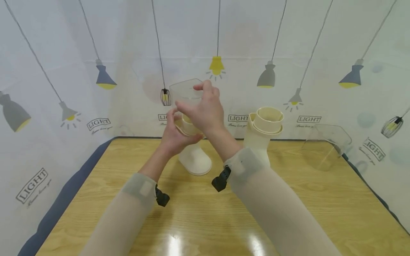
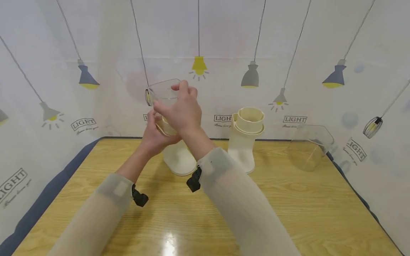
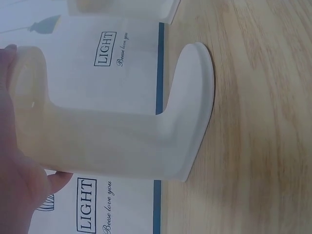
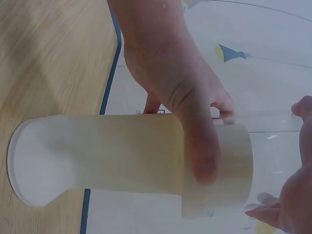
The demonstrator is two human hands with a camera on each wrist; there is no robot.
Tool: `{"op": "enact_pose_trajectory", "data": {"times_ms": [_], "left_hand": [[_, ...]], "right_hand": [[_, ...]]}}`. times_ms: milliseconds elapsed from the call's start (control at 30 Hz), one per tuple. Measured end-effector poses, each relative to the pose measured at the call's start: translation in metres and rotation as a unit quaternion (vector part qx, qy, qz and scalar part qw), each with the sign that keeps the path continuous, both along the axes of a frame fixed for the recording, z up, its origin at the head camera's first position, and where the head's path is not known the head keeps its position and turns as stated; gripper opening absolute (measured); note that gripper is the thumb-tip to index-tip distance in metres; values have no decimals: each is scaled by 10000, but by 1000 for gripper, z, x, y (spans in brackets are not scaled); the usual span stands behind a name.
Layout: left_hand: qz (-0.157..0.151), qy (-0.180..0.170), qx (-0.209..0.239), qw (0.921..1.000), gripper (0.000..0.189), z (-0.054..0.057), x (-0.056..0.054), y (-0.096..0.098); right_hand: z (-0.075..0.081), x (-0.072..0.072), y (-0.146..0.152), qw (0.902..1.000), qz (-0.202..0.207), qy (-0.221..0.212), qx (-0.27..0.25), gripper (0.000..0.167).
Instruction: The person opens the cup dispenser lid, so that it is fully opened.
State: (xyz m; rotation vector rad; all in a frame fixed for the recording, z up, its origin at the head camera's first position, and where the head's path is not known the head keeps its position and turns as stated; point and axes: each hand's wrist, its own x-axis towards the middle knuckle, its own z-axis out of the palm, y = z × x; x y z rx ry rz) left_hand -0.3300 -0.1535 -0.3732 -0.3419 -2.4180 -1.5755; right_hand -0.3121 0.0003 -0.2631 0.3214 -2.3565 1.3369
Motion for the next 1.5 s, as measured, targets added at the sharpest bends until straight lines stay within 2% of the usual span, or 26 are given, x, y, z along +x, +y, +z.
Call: {"op": "enact_pose_trajectory", "data": {"times_ms": [67, 300, 500, 767, 967, 1067, 1267, 1500], "left_hand": [[-18, -17, 21, 10000, 126, 0, 0, 0], [-84, 125, 5, 9999, 129, 0, -1, 2], [-103, 131, -26, 9999, 129, 0, 1, 3], [-162, 293, -106, 9994, 137, 2, 1, 2], [-175, 141, -18, 9997, 141, 2, 1, -2], [-148, 89, 147, 9997, 140, -1, 1, -5], [7, 257, 301, 9992, 134, -5, 1, -7], [-172, 151, 589, 9980, 124, -3, 4, -11]], "right_hand": [[1, 0, 1, 9999, -24, 39, 105, 68], [2, 0, 6, 9998, -73, -24, -180, 69], [2, 1, 7, 9999, 7, 141, 15, 71], [11, -1, 15, 9988, -26, -114, -465, 72], [23, 3, 18, 9986, 38, 315, -434, 72], [29, 6, 21, 9972, 79, 421, -609, 72], [38, 17, 29, 9934, 249, 537, -981, 72], [47, 30, 48, 9891, 416, 799, -1162, 70]]}}
